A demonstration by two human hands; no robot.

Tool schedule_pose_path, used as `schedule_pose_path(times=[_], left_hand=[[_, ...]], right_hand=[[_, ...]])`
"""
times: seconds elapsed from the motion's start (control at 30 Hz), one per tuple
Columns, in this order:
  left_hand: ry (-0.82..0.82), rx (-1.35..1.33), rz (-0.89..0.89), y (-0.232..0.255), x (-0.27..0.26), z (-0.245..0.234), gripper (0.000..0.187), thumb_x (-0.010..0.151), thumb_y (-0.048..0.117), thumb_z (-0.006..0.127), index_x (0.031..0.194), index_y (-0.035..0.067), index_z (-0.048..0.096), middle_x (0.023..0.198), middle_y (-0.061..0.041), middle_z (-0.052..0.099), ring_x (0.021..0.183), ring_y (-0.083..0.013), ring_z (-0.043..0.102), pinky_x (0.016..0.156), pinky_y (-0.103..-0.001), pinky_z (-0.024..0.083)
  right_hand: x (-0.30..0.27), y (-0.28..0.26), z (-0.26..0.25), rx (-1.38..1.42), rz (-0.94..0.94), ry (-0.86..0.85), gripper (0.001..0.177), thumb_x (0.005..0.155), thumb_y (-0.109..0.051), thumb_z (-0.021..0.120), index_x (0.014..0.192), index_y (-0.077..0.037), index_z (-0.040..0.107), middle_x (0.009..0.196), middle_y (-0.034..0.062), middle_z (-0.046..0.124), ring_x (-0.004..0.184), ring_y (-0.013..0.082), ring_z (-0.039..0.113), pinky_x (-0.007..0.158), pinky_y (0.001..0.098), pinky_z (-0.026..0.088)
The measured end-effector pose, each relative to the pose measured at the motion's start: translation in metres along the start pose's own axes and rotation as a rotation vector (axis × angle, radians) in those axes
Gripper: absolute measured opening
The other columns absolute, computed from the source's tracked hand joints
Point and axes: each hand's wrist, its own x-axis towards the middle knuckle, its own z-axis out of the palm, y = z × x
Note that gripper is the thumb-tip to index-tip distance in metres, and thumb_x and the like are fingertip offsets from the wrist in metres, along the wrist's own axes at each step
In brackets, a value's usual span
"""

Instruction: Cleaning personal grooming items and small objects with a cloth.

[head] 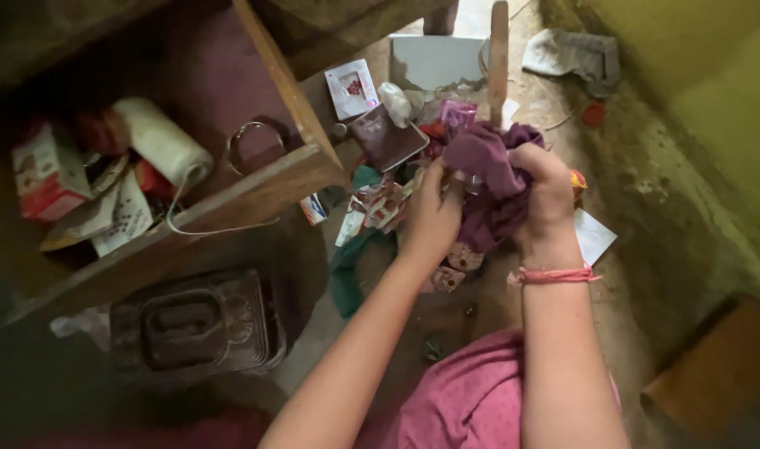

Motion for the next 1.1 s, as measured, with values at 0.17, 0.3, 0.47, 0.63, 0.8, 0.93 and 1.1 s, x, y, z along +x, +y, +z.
schedule_pose_path(times=[0.17,0.3,0.47,0.63,0.8,0.93,1.1], left_hand=[[-0.020,-0.273,0.127,-0.019,-0.007,-0.010,0.023,0.099,0.008,0.049,0.111,0.002,0.068,0.102,-0.015,0.071,0.093,-0.0276,0.068,0.083,-0.039,0.054],[-0.140,-0.656,-0.022,-0.043,-0.012,-0.012,0.022,0.104,0.006,0.047,0.110,-0.001,0.067,0.090,-0.005,0.064,0.077,-0.0134,0.058,0.068,-0.030,0.048],[-0.112,-0.674,-0.237,0.033,-0.031,-0.075,0.027,0.101,0.007,0.044,0.123,0.008,0.058,0.089,-0.003,0.067,0.067,-0.0114,0.061,0.056,-0.027,0.050],[-0.071,-0.565,-0.197,0.035,-0.053,-0.116,0.041,0.095,0.000,0.050,0.134,0.009,0.055,0.095,-0.003,0.066,0.066,-0.0094,0.060,0.052,-0.027,0.049],[-0.132,-0.539,-0.243,0.039,-0.078,-0.161,0.033,0.110,0.024,0.048,0.132,0.004,0.064,0.084,-0.001,0.059,0.059,-0.0059,0.049,0.052,-0.025,0.044],[-0.119,-0.480,-0.198,0.047,-0.096,-0.191,0.036,0.112,0.034,0.051,0.126,0.004,0.065,0.081,0.000,0.058,0.059,-0.0059,0.051,0.053,-0.025,0.046],[-0.102,-0.526,-0.230,0.071,-0.131,-0.237,0.035,0.103,0.032,0.055,0.123,0.004,0.063,0.081,0.001,0.064,0.056,-0.0076,0.057,0.051,-0.026,0.049]], right_hand=[[-0.023,0.007,0.013,0.105,0.170,-0.123,0.012,0.089,-0.009,0.058,0.093,-0.001,0.066,0.079,0.0068,0.068,0.068,0.0185,0.064,0.067,0.0311,0.053],[-0.041,0.010,0.027,-0.016,0.212,-0.151,0.023,0.088,-0.013,0.054,0.097,0.004,0.068,0.081,0.0130,0.071,0.071,0.0235,0.068,0.070,0.0332,0.055],[-0.075,0.002,0.056,-0.105,0.158,-0.331,0.031,0.088,-0.009,0.053,0.112,0.006,0.066,0.090,0.0132,0.071,0.077,0.0226,0.068,0.074,0.0325,0.055],[-0.119,0.002,0.085,-0.294,0.078,-0.389,0.043,0.084,-0.004,0.052,0.123,0.008,0.064,0.097,0.0115,0.071,0.080,0.0213,0.068,0.075,0.0315,0.055],[-0.161,0.007,0.111,-0.175,-0.035,-0.338,0.044,0.089,-0.002,0.053,0.131,0.007,0.063,0.107,0.0106,0.071,0.089,0.0201,0.068,0.081,0.0302,0.055],[-0.206,0.017,0.151,-0.217,-0.169,-0.302,0.044,0.092,-0.002,0.053,0.133,0.006,0.064,0.112,0.0096,0.071,0.095,0.0191,0.069,0.087,0.0294,0.056],[-0.249,0.046,0.172,-0.458,-0.451,-0.321,0.046,0.094,0.002,0.060,0.140,0.004,0.062,0.126,0.0081,0.067,0.108,0.0137,0.065,0.097,0.0257,0.054]])
